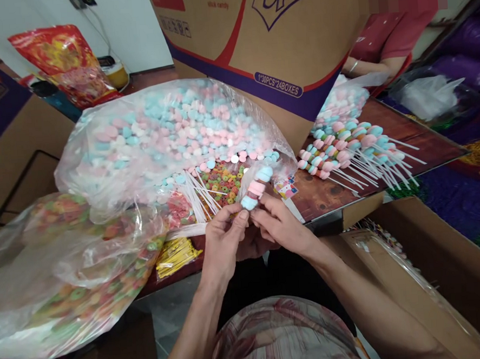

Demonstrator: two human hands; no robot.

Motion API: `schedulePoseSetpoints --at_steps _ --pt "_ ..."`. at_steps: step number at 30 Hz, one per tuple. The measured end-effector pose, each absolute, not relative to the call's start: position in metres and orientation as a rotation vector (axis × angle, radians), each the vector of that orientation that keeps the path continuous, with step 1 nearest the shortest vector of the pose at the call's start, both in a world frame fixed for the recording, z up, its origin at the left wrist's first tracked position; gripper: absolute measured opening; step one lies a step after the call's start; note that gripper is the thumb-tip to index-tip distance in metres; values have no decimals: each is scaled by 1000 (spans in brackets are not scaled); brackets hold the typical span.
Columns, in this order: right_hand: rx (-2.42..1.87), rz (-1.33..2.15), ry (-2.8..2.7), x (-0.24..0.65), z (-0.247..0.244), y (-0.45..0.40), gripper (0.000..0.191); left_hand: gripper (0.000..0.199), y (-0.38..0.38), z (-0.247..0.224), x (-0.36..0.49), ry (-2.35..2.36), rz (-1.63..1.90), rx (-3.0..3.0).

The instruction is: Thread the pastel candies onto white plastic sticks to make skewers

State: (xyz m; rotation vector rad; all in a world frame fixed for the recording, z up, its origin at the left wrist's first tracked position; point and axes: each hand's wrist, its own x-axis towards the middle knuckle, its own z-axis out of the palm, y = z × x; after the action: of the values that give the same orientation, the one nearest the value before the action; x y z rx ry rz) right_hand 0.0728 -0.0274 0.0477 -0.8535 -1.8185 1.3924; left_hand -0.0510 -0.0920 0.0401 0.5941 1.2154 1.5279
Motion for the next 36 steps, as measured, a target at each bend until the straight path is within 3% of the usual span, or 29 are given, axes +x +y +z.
schedulePoseSetpoints --at_steps 2,9,15,21,27,32,36 --pt "-837 1268 -1870 73 41 -31 16 26 -88 42 -54 1060 1499 392" --pt "-534 359 -2064 80 28 -31 24 29 -83 48 -56 795 1413 6" --pt "-450 63 -2035 82 38 -27 14 29 -87 51 -38 721 1445 -40" --pt "-695 418 -1969 77 40 -40 13 29 -79 54 -33 742 1417 146" --pt "-825 791 -1757 96 60 -43 14 48 -89 65 -26 991 1455 578" --pt "-840 792 -1716 114 68 -51 10 48 -96 52 1 1192 1383 700" --pt "-956 967 -1586 137 56 -67 11 36 -90 47 11 1050 1315 787"
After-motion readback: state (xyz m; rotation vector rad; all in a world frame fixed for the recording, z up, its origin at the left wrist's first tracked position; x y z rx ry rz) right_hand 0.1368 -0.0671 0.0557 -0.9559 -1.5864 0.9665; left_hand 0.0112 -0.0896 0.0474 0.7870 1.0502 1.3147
